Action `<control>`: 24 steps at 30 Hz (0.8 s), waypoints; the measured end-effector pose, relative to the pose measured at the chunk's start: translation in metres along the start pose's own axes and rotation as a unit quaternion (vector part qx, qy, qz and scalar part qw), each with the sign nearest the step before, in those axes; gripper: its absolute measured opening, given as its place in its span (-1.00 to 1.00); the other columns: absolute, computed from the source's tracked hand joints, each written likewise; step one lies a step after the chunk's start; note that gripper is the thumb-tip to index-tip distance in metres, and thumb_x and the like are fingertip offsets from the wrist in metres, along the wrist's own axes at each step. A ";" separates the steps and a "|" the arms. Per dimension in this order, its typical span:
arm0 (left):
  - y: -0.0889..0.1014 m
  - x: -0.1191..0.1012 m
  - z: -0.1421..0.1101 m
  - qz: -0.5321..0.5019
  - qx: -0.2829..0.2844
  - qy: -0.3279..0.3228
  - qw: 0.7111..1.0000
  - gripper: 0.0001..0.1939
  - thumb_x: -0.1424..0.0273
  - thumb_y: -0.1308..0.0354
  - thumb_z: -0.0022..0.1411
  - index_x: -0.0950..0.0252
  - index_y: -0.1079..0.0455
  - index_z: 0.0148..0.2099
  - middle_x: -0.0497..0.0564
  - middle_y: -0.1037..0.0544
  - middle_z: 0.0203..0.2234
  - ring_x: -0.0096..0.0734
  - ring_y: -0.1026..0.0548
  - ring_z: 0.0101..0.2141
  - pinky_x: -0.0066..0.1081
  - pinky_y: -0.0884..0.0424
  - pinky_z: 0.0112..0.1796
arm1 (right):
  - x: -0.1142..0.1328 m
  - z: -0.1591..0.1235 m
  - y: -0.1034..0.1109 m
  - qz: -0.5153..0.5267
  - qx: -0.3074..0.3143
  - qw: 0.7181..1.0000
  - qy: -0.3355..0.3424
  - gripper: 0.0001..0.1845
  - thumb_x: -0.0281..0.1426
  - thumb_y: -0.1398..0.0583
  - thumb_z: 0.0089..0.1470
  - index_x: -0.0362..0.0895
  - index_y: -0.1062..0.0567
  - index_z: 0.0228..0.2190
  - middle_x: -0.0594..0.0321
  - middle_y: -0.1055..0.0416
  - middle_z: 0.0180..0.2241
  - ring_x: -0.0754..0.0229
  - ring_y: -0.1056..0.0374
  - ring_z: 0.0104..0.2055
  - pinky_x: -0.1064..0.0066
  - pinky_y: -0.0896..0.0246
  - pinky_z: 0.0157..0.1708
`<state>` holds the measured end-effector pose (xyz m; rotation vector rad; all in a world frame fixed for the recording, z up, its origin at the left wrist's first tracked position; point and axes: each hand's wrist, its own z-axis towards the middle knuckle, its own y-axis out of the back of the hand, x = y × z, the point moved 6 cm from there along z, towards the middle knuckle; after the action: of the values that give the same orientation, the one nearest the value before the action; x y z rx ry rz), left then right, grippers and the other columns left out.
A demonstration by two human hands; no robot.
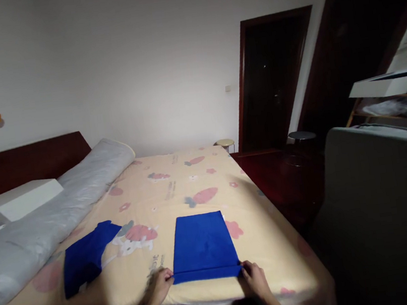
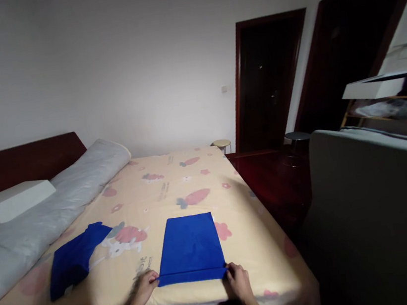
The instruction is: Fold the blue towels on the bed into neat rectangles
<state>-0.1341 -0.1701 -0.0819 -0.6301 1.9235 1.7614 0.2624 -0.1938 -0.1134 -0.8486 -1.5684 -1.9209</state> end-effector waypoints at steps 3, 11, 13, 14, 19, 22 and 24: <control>0.001 -0.004 0.002 0.059 -0.012 0.008 0.998 -0.83 0.51 -0.04 0.07 0.22 -0.44 -0.32 -0.10 -0.58 -0.38 -0.40 -0.52 -0.26 -0.45 -0.33 -0.18 | 0.001 0.004 -0.001 -0.035 -0.003 0.999 0.008 -0.63 -0.29 0.01 0.04 -0.10 -0.56 -0.35 0.13 -0.56 -0.37 0.09 -0.45 -0.28 0.34 -0.26 -0.21; -0.013 -0.020 -0.009 0.226 -0.053 0.058 0.971 -0.65 0.56 0.05 0.15 0.24 -0.40 -0.06 0.09 -0.52 -0.09 -0.17 -0.38 0.04 -0.15 -0.14 0.03 | 0.000 -0.003 -0.008 -0.095 -0.028 0.994 0.048 -0.74 -0.40 -0.04 0.05 -0.09 -0.52 -0.33 0.13 -0.54 -0.30 0.09 -0.40 -0.19 0.31 -0.17 -0.16; -0.015 -0.025 -0.012 0.252 -0.057 0.046 0.965 -0.58 0.58 0.09 0.16 0.22 -0.38 0.02 0.13 -0.47 0.00 -0.14 -0.33 0.09 -0.14 -0.13 0.03 | -0.002 -0.008 -0.007 -0.106 -0.045 0.992 0.051 -0.74 -0.36 -0.04 0.09 -0.10 -0.50 -0.27 0.11 -0.52 -0.27 0.06 -0.38 -0.17 0.28 -0.16 -0.17; -0.016 -0.027 -0.013 0.262 -0.053 0.028 0.963 -0.56 0.58 0.10 0.18 0.18 -0.38 0.03 0.12 -0.46 0.02 -0.16 -0.31 0.10 -0.16 -0.13 0.03 | -0.002 -0.009 -0.006 -0.112 -0.054 0.991 0.054 -0.74 -0.35 -0.04 0.10 -0.10 -0.49 -0.25 0.10 -0.51 -0.26 0.05 -0.37 -0.16 0.27 -0.15 -0.17; -0.022 -0.037 -0.016 0.286 -0.026 -0.046 0.957 -0.58 0.52 0.14 0.25 0.09 -0.46 -0.04 0.04 -0.49 -0.01 -0.23 -0.31 0.11 -0.21 -0.10 0.06 | 0.001 -0.013 -0.009 -0.132 -0.070 0.985 0.085 -0.69 -0.41 0.01 0.15 -0.05 -0.48 -0.18 0.16 -0.48 -0.26 0.12 -0.35 -0.16 0.28 -0.11 -0.13; -0.023 -0.040 -0.018 0.294 -0.044 -0.042 0.954 -0.64 0.35 0.13 0.31 0.12 -0.48 -0.06 0.06 -0.49 0.00 -0.18 -0.31 0.10 -0.16 -0.11 0.06 | -0.003 -0.012 -0.012 -0.139 -0.079 0.984 0.079 -0.68 -0.38 0.04 0.19 -0.06 -0.50 -0.24 0.15 -0.48 -0.28 0.12 -0.36 -0.17 0.30 -0.13 -0.17; -0.025 -0.042 -0.020 0.301 -0.060 -0.034 0.951 -0.61 0.22 0.15 0.35 0.15 -0.48 -0.04 0.10 -0.49 0.01 -0.13 -0.31 0.10 -0.12 -0.13 0.06 | -0.006 -0.013 -0.011 -0.145 -0.090 0.983 0.065 -0.66 -0.35 0.05 0.20 -0.07 -0.52 -0.30 0.11 -0.49 -0.27 0.08 -0.37 -0.15 0.28 -0.15 -0.19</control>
<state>-0.0863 -0.1903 -0.0743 0.0019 2.1138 2.2326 0.2563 -0.2046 -0.1265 -0.5745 -1.5235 -2.3037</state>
